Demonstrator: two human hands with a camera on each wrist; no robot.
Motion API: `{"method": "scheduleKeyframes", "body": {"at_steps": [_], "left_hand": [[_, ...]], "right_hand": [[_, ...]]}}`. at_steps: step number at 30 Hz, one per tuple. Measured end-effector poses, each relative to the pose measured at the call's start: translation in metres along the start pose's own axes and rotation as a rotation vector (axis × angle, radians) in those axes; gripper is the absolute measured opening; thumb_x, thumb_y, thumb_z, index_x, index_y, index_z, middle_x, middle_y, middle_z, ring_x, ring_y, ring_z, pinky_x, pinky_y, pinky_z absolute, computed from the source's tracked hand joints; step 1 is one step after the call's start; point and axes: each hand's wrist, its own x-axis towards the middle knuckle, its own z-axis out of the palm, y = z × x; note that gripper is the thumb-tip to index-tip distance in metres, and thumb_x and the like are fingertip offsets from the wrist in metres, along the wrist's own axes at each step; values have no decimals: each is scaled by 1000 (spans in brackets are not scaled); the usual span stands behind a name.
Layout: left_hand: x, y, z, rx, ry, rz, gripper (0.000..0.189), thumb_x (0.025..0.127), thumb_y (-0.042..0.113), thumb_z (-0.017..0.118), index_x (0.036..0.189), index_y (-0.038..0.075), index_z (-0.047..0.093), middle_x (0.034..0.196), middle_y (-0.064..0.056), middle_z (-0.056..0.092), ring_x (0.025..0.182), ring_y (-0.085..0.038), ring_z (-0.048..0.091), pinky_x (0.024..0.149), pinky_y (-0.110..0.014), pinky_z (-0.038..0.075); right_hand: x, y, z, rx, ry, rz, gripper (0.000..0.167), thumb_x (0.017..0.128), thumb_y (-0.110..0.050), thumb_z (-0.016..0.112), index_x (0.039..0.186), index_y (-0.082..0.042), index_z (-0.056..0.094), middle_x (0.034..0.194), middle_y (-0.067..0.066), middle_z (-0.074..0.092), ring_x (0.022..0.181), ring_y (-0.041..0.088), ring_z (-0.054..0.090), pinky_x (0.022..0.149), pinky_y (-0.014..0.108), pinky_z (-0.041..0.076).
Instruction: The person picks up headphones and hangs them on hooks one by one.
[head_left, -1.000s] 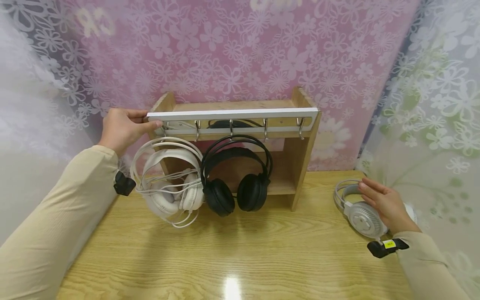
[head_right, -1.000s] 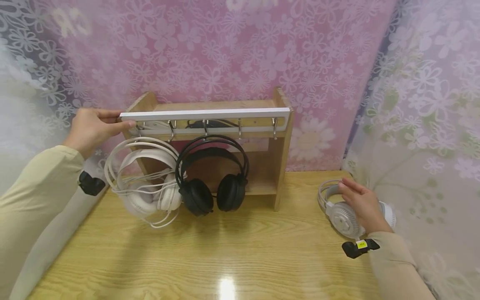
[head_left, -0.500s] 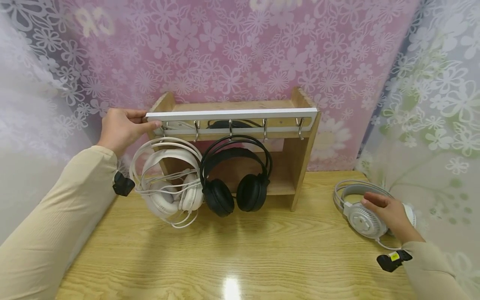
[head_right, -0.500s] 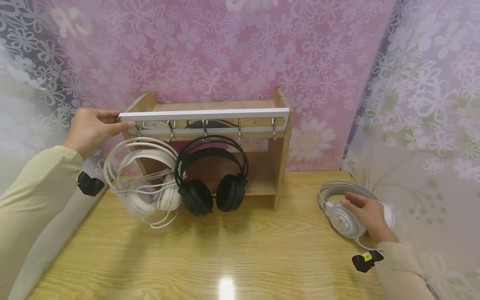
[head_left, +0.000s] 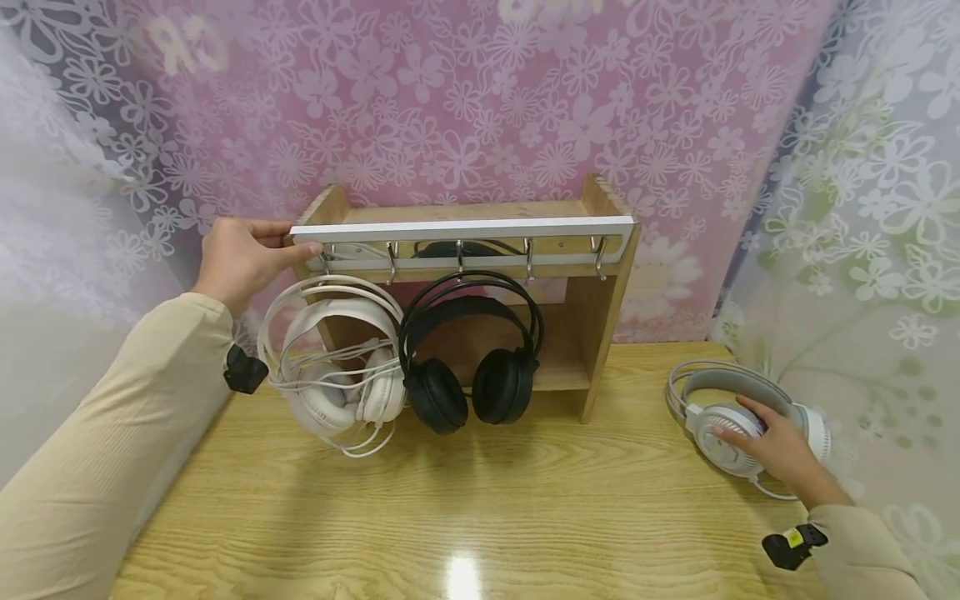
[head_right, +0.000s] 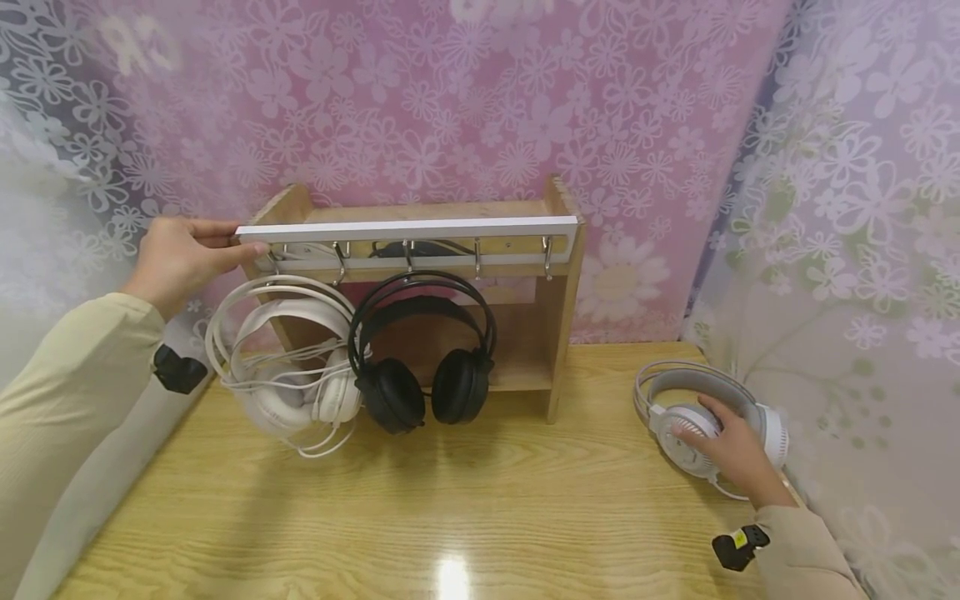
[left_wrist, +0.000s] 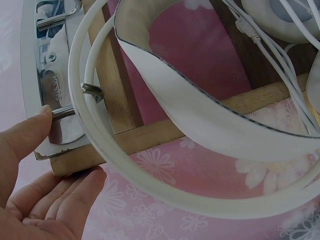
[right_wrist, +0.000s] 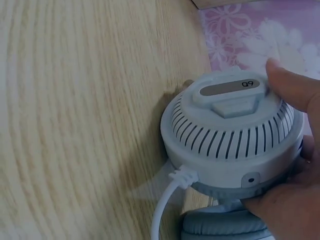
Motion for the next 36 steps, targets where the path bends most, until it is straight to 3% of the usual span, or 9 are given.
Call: {"method": "scheduleKeyframes", "body": {"at_steps": [6, 19, 25, 30, 36], "left_hand": [[0, 0, 0, 7, 4, 12, 64, 78, 44, 77, 125, 3, 63, 116, -16, 65, 106, -19, 61, 91, -32, 47], [-1, 1, -1, -18, -6, -6, 66, 79, 44, 77, 128, 3, 61, 118, -17, 65, 111, -25, 60, 96, -39, 46], [0, 1, -1, -10, -3, -3, 65, 78, 45, 77, 126, 4, 62, 117, -16, 66, 106, -18, 61, 91, -32, 47], [0, 0, -1, -5, 6, -4, 65, 78, 44, 78, 125, 3, 62, 117, -17, 65, 96, -9, 61, 80, -18, 47], [2, 0, 0, -1, 12, -5, 63, 78, 43, 78, 124, 3, 64, 116, -17, 66, 91, -4, 60, 75, -14, 45]], "right_hand": [[-2, -1, 1, -5, 11, 20, 86, 88, -43, 68, 141, 14, 30, 121, 44, 45, 99, 50, 53, 73, 50, 49], [-5, -1, 7, 58, 89, 41, 84, 85, -41, 72, 139, 13, 36, 119, 41, 49, 96, 45, 55, 68, 39, 48], [-6, -4, 5, 40, 135, 51, 83, 85, -40, 73, 136, 15, 38, 118, 43, 48, 93, 46, 54, 66, 40, 47], [-7, -9, 4, 49, 147, 71, 84, 86, -40, 72, 139, 14, 36, 120, 43, 46, 94, 48, 53, 68, 46, 48], [-10, -16, 4, 88, 176, 81, 83, 85, -40, 72, 141, 10, 36, 118, 41, 47, 93, 47, 53, 59, 37, 48]]}}
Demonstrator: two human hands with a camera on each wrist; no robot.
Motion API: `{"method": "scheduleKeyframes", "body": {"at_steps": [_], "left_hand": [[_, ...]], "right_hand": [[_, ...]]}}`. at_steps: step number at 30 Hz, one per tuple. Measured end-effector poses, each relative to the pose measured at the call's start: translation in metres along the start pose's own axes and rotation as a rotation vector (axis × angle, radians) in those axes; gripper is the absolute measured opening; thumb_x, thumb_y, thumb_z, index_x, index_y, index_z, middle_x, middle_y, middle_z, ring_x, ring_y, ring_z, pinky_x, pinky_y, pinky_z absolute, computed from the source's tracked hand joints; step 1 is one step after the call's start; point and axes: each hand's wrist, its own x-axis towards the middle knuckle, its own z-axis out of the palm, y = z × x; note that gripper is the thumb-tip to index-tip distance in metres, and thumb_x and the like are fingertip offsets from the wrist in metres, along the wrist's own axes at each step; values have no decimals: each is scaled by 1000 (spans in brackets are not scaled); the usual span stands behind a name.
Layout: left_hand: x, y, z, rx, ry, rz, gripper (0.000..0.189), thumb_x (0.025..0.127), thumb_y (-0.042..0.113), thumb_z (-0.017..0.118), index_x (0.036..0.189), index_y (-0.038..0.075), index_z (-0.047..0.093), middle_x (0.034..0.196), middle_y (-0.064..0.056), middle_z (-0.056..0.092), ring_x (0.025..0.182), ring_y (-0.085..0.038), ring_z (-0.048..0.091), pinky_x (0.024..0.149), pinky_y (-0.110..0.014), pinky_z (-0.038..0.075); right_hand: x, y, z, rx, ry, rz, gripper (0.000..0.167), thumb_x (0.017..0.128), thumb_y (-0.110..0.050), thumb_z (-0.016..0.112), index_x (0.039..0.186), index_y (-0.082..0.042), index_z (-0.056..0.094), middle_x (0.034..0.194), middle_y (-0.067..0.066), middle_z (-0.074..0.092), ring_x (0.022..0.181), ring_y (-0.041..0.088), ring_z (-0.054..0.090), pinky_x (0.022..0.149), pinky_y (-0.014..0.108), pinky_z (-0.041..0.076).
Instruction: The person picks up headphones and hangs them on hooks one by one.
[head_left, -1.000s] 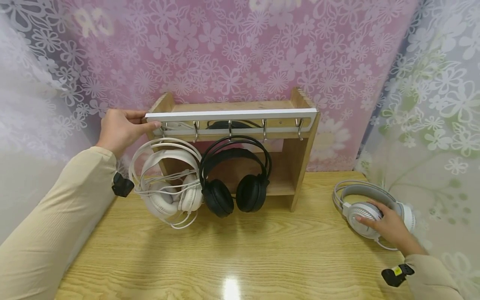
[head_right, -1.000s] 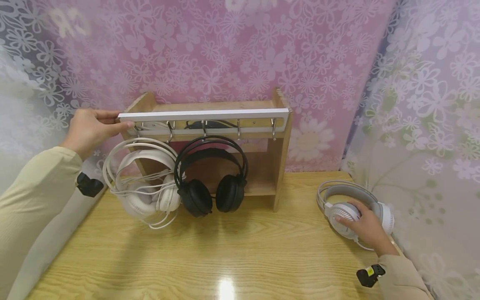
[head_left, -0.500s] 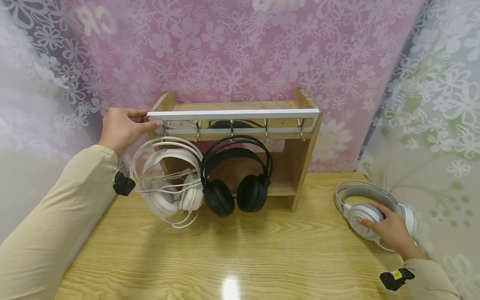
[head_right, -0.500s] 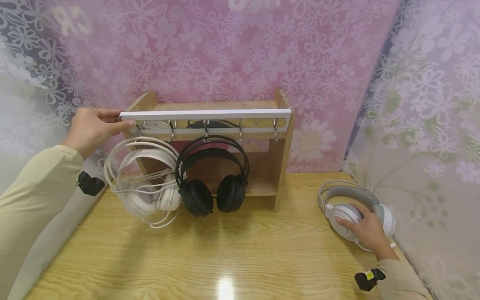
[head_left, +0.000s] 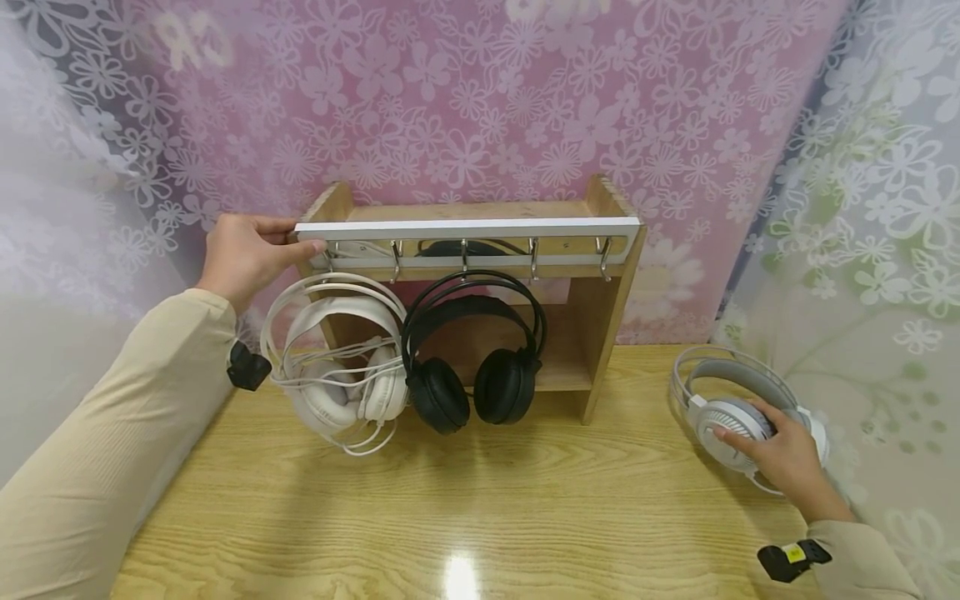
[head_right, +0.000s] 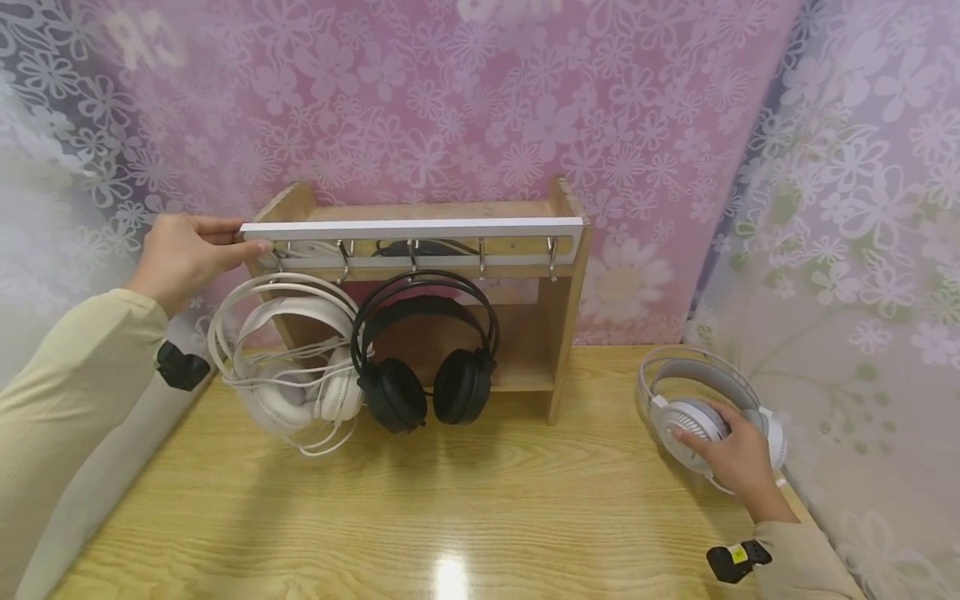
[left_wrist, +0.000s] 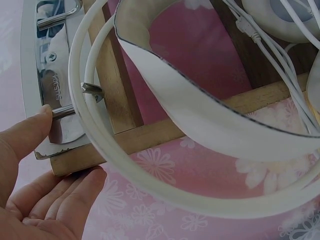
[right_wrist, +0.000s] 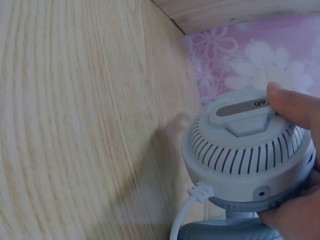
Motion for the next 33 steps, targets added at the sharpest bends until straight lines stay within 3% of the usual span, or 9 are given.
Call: {"method": "scheduleKeyframes", "body": {"at_steps": [5, 12, 19, 24, 33], "left_hand": [[0, 1, 0, -4, 3, 3, 62, 78, 42, 79, 123, 2, 64, 115, -17, 66, 91, -5, 61, 73, -13, 44], [0, 1, 0, -12, -4, 0, 63, 78, 42, 78, 125, 2, 63, 117, -17, 65, 102, -14, 62, 76, -15, 46], [-1, 1, -1, -15, -6, 11, 65, 78, 43, 78, 126, 2, 62, 117, -18, 65, 97, -10, 62, 77, -15, 47], [-2, 2, 0, -11, -9, 4, 65, 79, 43, 77, 127, 2, 61, 118, -18, 64, 109, -23, 61, 84, -23, 48], [-2, 2, 0, -16, -9, -3, 65, 78, 43, 78, 127, 2, 61, 119, -18, 64, 109, -22, 61, 87, -25, 49]], "right_hand": [[-1, -3, 3, 40, 32, 8, 81, 86, -39, 72, 143, 5, 35, 117, 41, 47, 92, 47, 52, 51, 33, 48], [-2, -10, 2, -2, 125, -58, 76, 82, -34, 77, 139, 5, 44, 121, 40, 50, 95, 48, 53, 64, 34, 42], [-4, -25, -1, -9, 145, -76, 77, 82, -34, 77, 139, 4, 43, 114, 38, 52, 93, 48, 54, 63, 38, 45], [-6, -33, -4, 2, 176, -85, 74, 81, -32, 78, 138, 1, 46, 111, 37, 54, 91, 45, 55, 59, 26, 41], [-11, -53, -10, 54, 243, -145, 70, 78, -25, 81, 136, 0, 50, 111, 34, 54, 90, 35, 53, 59, 14, 35]]}}
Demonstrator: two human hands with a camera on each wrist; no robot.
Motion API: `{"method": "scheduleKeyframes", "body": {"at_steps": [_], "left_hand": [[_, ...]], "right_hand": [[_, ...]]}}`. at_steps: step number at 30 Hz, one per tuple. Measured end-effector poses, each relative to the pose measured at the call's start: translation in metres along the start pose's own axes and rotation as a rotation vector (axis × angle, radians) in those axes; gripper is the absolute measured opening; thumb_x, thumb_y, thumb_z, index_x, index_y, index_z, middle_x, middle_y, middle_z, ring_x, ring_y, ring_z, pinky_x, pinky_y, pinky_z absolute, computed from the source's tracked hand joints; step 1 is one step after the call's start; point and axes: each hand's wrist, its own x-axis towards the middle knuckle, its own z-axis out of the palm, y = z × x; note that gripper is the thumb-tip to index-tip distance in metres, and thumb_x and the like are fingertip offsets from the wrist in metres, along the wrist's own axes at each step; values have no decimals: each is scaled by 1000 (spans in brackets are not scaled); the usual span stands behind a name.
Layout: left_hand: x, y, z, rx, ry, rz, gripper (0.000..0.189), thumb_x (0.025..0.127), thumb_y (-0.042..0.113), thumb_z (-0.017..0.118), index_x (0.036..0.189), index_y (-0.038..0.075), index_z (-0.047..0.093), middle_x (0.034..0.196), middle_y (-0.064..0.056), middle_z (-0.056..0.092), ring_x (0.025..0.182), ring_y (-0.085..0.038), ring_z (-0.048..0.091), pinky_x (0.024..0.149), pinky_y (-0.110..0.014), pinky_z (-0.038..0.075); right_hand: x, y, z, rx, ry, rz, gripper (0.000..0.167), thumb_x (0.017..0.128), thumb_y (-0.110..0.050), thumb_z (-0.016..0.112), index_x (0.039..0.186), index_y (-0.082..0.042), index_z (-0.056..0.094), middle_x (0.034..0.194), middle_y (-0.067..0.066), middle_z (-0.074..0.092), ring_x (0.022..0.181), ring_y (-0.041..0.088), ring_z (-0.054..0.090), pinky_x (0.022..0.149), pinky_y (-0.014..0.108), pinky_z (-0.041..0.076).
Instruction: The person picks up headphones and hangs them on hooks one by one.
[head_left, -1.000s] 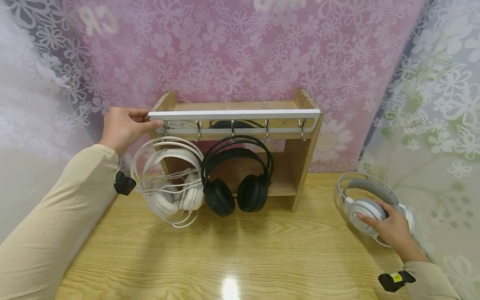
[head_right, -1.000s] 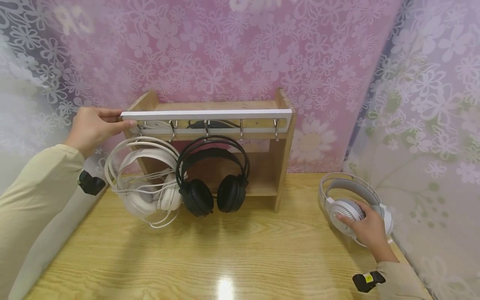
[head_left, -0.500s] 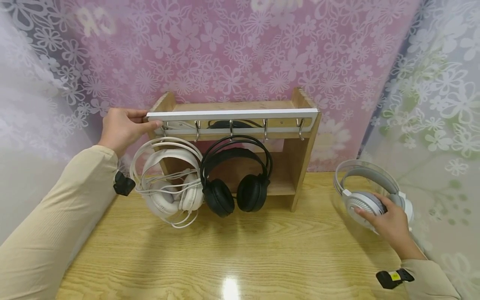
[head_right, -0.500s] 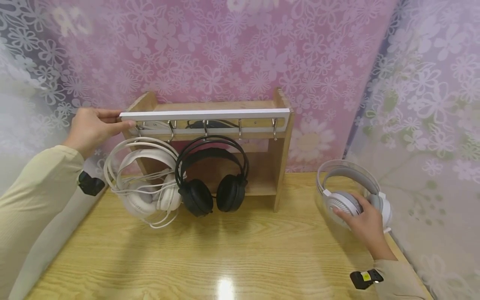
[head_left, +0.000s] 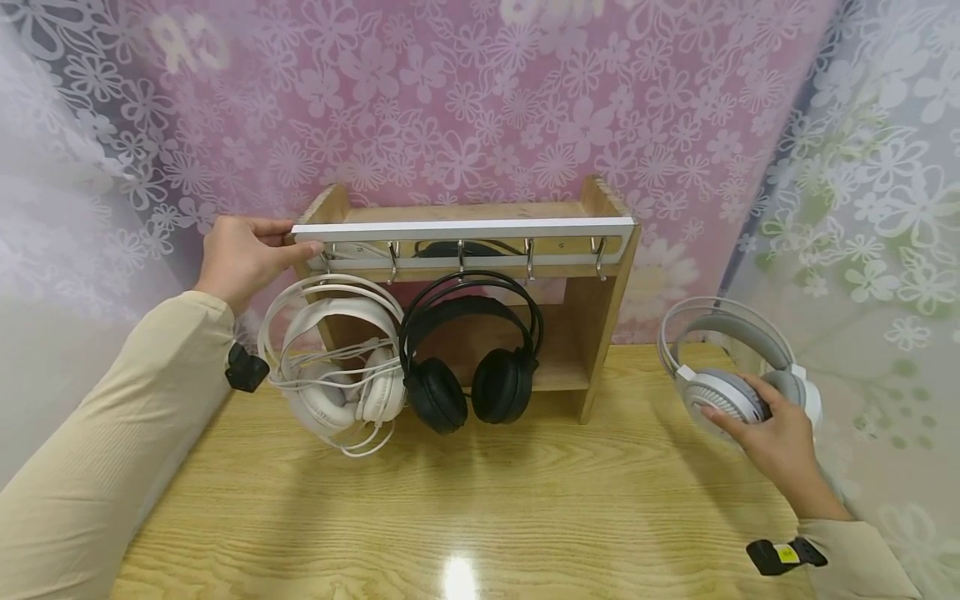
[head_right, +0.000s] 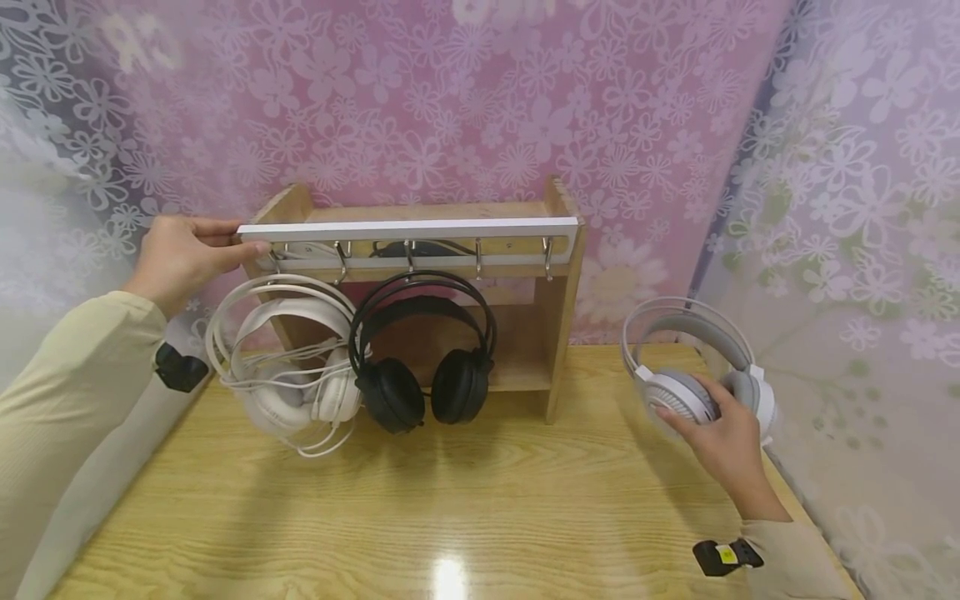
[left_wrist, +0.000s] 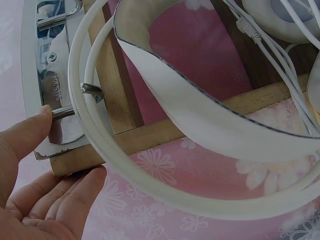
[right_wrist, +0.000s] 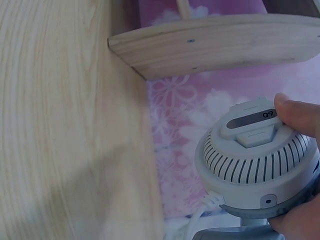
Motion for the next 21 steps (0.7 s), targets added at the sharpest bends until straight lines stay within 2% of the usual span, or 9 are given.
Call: {"method": "scheduleKeyframes", "body": {"at_steps": [5, 7, 13, 16, 19, 21], "left_hand": [[0, -1, 0, 2, 1, 4, 65, 79, 42, 78, 126, 2, 61, 118, -18, 64, 108, -22, 61, 88, -26, 49], [0, -1, 0, 3, 0, 3, 65, 79, 42, 78, 127, 2, 61, 119, -18, 64, 110, -24, 61, 90, -30, 49], [-1, 0, -1, 1, -7, 1, 66, 79, 42, 77, 128, 1, 60, 120, -19, 63, 113, -27, 59, 93, -35, 48], [-1, 0, 0, 4, -6, 0, 65, 80, 42, 77, 128, 2, 60, 120, -18, 64, 112, -26, 59, 92, -34, 48], [-2, 1, 0, 5, -5, -8, 64, 80, 42, 77, 127, 2, 61, 119, -18, 64, 111, -25, 59, 93, -34, 47], [-2, 1, 0, 4, -3, -12, 64, 80, 42, 77, 127, 2, 61, 119, -18, 64, 111, -25, 59, 93, -35, 46]], "right_hand": [[-2, -11, -2, 46, 47, -22, 69, 77, -20, 82, 136, -2, 51, 114, 32, 54, 84, -3, 43, 62, 9, 35], [-3, -15, -3, 57, 70, -37, 68, 76, -18, 83, 135, -2, 52, 113, 31, 55, 82, -12, 39, 63, 8, 35], [-5, -27, -3, 101, 135, -85, 67, 74, -11, 84, 133, -1, 54, 115, 23, 55, 80, -13, 41, 63, 4, 36], [-6, -33, -3, 133, 169, -103, 67, 72, -7, 84, 132, -2, 56, 116, 4, 55, 82, -12, 45, 64, 3, 38], [-7, -39, -3, 167, 206, -115, 66, 69, -2, 85, 130, -3, 58, 109, -18, 53, 82, -10, 48, 64, 3, 39], [-8, -44, -4, 188, 229, -115, 66, 68, 1, 85, 128, -5, 60, 104, -27, 51, 81, -9, 50, 65, 3, 40]]}}
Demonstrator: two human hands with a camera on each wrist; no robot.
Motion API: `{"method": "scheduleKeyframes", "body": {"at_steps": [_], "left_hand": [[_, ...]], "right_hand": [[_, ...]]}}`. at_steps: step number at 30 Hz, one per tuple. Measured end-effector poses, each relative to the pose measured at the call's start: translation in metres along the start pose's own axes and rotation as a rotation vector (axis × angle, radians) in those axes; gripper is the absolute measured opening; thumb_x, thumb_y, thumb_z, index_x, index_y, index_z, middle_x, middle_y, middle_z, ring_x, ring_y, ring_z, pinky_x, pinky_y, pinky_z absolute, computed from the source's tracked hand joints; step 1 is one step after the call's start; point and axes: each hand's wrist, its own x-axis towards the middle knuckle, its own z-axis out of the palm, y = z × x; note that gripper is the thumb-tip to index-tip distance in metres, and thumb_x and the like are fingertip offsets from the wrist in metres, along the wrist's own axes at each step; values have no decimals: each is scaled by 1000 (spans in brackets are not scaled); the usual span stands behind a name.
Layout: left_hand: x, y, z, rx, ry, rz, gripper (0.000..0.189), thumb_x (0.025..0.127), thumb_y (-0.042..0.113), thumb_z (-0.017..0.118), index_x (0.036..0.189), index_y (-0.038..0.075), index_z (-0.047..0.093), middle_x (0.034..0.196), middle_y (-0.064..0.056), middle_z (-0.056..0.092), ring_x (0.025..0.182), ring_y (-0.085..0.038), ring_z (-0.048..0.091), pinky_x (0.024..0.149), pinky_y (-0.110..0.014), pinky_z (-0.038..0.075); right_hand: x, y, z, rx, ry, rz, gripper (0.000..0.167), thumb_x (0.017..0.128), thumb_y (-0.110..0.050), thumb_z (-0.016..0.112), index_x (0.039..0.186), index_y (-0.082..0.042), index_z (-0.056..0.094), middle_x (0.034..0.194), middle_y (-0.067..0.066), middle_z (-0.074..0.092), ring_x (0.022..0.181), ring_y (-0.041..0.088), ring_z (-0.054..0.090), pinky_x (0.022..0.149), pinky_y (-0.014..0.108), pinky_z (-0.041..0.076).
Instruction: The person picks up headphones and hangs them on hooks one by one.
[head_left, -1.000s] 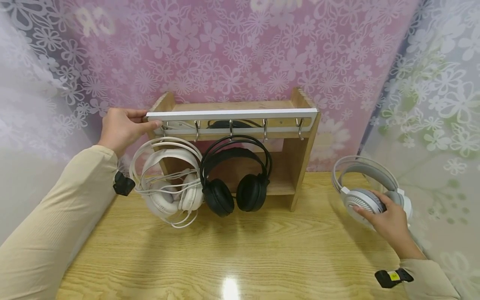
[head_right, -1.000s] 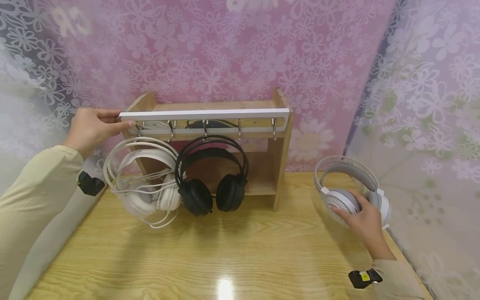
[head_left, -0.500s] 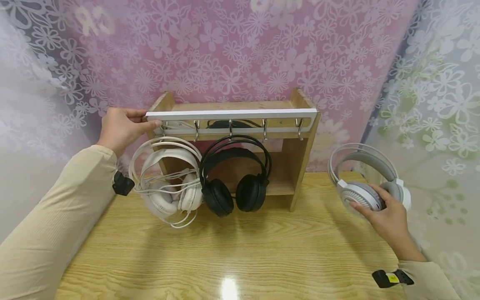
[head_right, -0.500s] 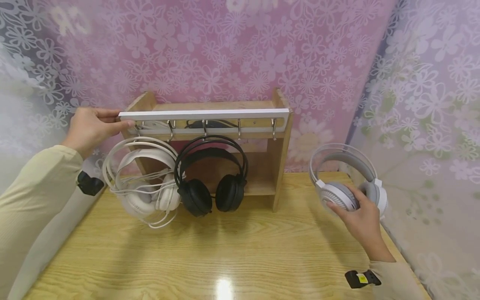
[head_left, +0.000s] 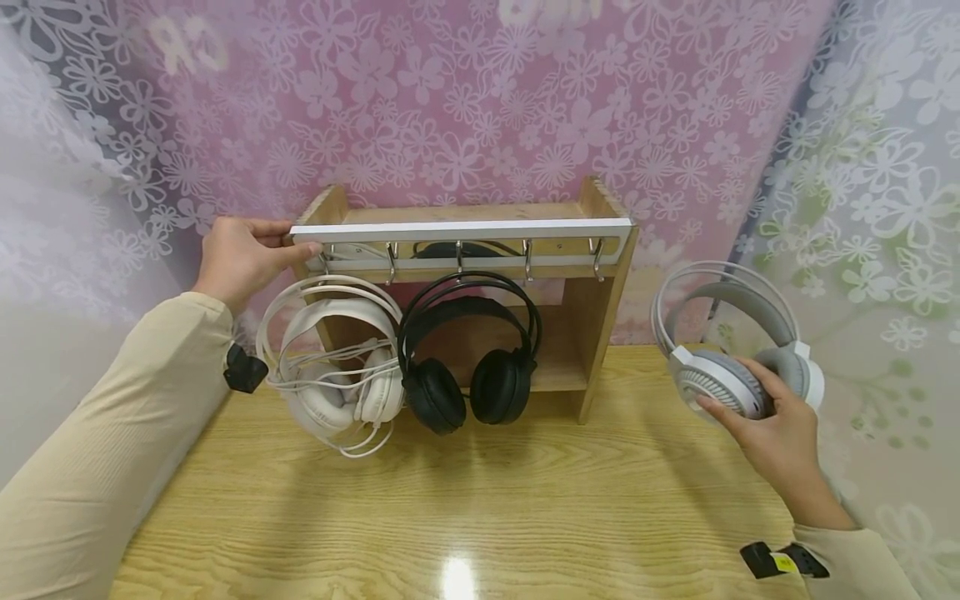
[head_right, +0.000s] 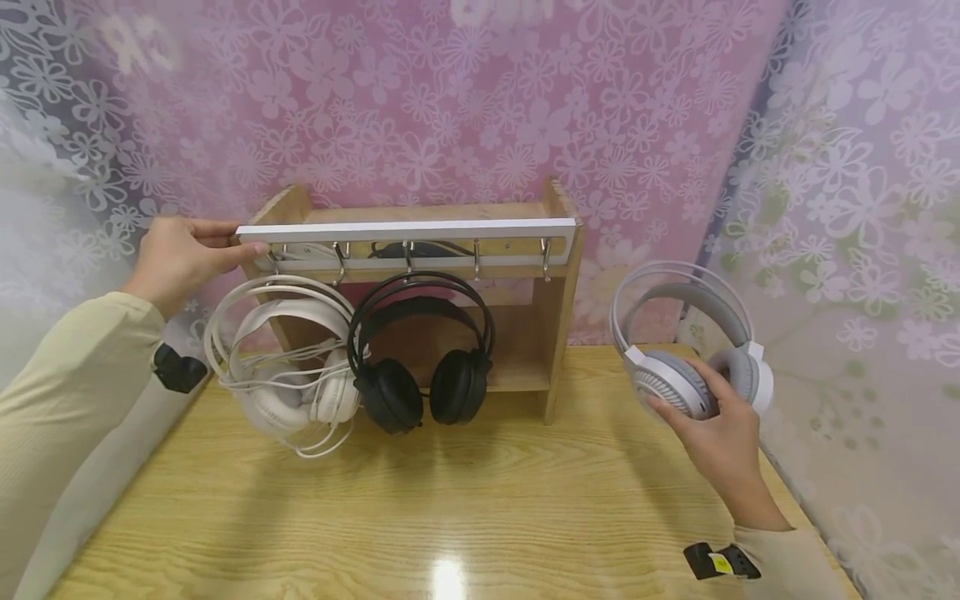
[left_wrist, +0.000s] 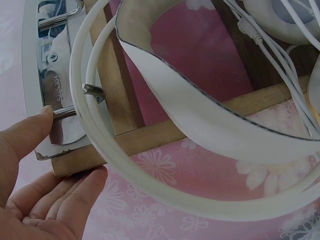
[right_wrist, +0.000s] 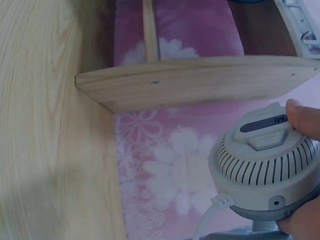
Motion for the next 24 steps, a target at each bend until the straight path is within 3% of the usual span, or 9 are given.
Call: {"method": "scheduleKeyframes", "body": {"at_steps": [8, 16, 21, 24], "left_hand": [[0, 0, 0, 11, 4, 11, 62, 80, 41, 77, 126, 2, 62, 118, -18, 65, 105, -19, 60, 89, -29, 47], [-1, -2, 1, 10, 8, 6, 63, 79, 43, 77, 125, 3, 63, 117, -17, 65, 103, -17, 60, 93, -35, 47], [0, -2, 1, 10, 7, 0, 64, 79, 43, 77, 126, 3, 62, 117, -17, 65, 102, -15, 60, 91, -32, 47], [0, -1, 0, 7, 5, -3, 64, 79, 43, 77, 127, 3, 62, 118, -17, 65, 104, -17, 60, 85, -25, 48]], "right_hand": [[-4, -23, -1, 34, 36, -6, 68, 66, 6, 84, 129, -8, 61, 104, -24, 55, 76, -7, 55, 63, 3, 42], [-8, -43, 0, 127, 70, -79, 69, 63, 17, 79, 127, -1, 60, 107, -17, 59, 73, -4, 57, 60, 5, 45], [-11, -54, 1, 252, 78, -121, 70, 62, 25, 74, 127, 5, 57, 110, -8, 62, 77, 0, 60, 63, 7, 47], [-12, -58, 3, 433, 80, -197, 67, 61, 30, 70, 124, 14, 55, 110, 1, 64, 82, 4, 62, 66, 9, 49]]}}
